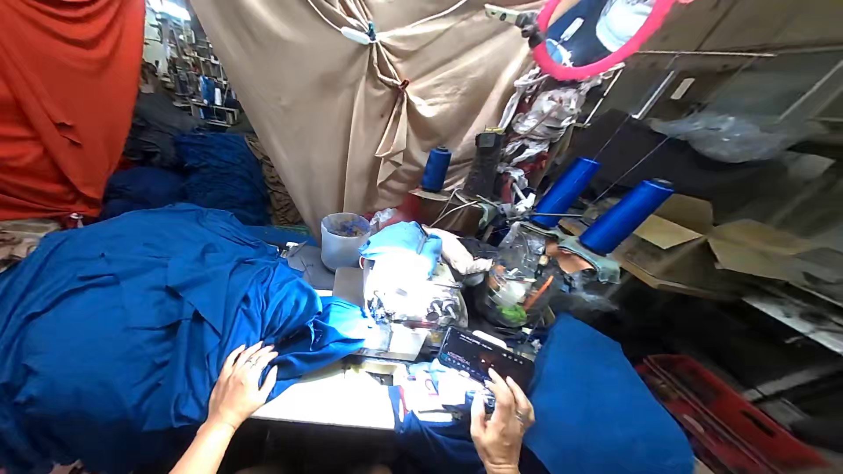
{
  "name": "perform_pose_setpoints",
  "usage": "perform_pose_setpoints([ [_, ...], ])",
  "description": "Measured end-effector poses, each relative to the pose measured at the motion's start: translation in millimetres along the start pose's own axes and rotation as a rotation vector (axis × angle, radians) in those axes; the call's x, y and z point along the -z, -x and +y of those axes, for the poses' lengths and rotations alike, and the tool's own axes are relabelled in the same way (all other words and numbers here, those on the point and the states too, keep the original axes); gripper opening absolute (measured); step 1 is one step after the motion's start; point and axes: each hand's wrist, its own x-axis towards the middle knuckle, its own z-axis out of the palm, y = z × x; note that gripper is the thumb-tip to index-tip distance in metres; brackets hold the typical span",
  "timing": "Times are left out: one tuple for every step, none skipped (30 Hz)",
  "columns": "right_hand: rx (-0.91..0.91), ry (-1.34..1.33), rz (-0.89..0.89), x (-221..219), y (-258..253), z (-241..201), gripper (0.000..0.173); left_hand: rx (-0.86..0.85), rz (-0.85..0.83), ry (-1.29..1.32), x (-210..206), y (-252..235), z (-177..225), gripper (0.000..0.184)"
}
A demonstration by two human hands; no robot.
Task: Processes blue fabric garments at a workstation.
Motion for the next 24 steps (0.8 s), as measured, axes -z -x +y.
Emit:
perform_pose_setpoints([
  [0.01,0.008,-0.006,-1.8,0.5,-0.2,0.037,-0.003,0.007,-0.005,-0.6,0.1,-0.7,0.045],
  [0.016,0.008,-0.018,-2.5,-0.7,-0.6,0.038,-0.004,0.01,-0.008,-0.9,0.0,-1.1,0.045],
  [0.019,0.005,-0.033,-2.2,-2.7,-1.3,0.037,-0.003,0.005,-0.011,-0.8,0.4,-1.4,0.045],
  [0.024,-0.001,-0.045,-2.0,-4.7,-1.8,0.037,-0.003,0.005,-0.014,-0.3,0.8,-1.3,0.045],
  [0.03,-0.007,-0.053,-2.4,-6.6,-2.1,0.038,-0.001,0.005,-0.011,0.3,1.2,-0.9,0.045],
  [0.034,-0.006,-0.064,-2.8,-8.0,-2.0,0.039,0.002,-0.001,-0.002,0.6,1.7,-0.7,0.045],
  [0.035,0.002,-0.081,-3.3,-8.4,-1.3,0.041,0.001,0.003,0.0,-0.4,2.2,-1.3,0.046],
  [0.035,0.015,-0.1,-4.3,-8.3,-0.5,0.044,-0.001,0.007,0.001,-1.2,2.5,-2.6,0.046],
  [0.034,0.025,-0.113,-5.3,-8.2,0.0,0.049,-0.005,0.013,-0.002,-1.5,2.4,-3.3,0.045],
  [0.032,0.029,-0.123,-5.1,-8.4,-0.1,0.051,-0.006,0.012,-0.004,-1.2,2.2,-3.4,0.045],
  [0.029,0.027,-0.125,-3.7,-9.1,-0.8,0.052,-0.007,0.009,-0.007,-0.6,2.2,-3.1,0.045],
  [0.026,0.018,-0.115,-1.6,-10.0,-2.5,0.052,-0.01,0.018,-0.008,-0.1,2.3,-3.0,0.045],
  [0.026,-0.005,-0.096,1.1,-11.3,-5.5,0.052,-0.016,0.029,0.005,0.6,2.9,-3.4,0.045],
  [0.02,-0.03,-0.09,4.3,-12.7,-10.0,0.053,-0.022,0.032,0.02,2.0,3.1,-3.8,0.046],
  [0.019,-0.059,-0.088,6.7,-13.1,-16.4,0.052,-0.021,0.029,0.032,4.0,2.4,-3.3,0.046],
  [0.022,-0.09,-0.1,8.4,-10.6,-25.5,0.052,-0.014,0.012,0.04,6.8,1.1,-2.1,0.047],
  [0.033,-0.133,-0.127,8.5,-4.3,-37.6,0.051,-0.005,-0.011,0.052,9.9,-1.0,-0.6,0.048],
  [0.059,-0.179,-0.163,6.6,5.6,-52.0,0.048,0.006,-0.036,0.068,12.3,-3.9,0.8,0.046],
  [0.101,-0.237,-0.21,2.5,16.3,-67.9,0.042,0.024,-0.072,0.091,14.7,-7.4,2.3,0.043],
  [0.158,-0.318,-0.266,-2.4,25.1,-85.2,0.034,0.055,-0.122,0.124,17.2,-10.7,3.5,0.037],
  [0.227,-0.389,-0.327,-8.2,32.1,-103.0,0.028,0.097,-0.174,0.161,20.1,-13.1,4.9,0.032],
  [0.279,-0.447,-0.371,-15.0,36.6,-120.8,0.026,0.147,-0.23,0.203,23.6,-16.0,6.7,0.029],
  [0.303,-0.483,-0.41,-23.1,39.7,-137.0,0.027,0.188,-0.259,0.241,26.7,-19.6,7.5,0.028],
  [0.301,-0.505,-0.447,-31.9,41.5,-151.0,0.03,0.217,-0.266,0.273,30.6,-23.3,7.7,0.027],
])
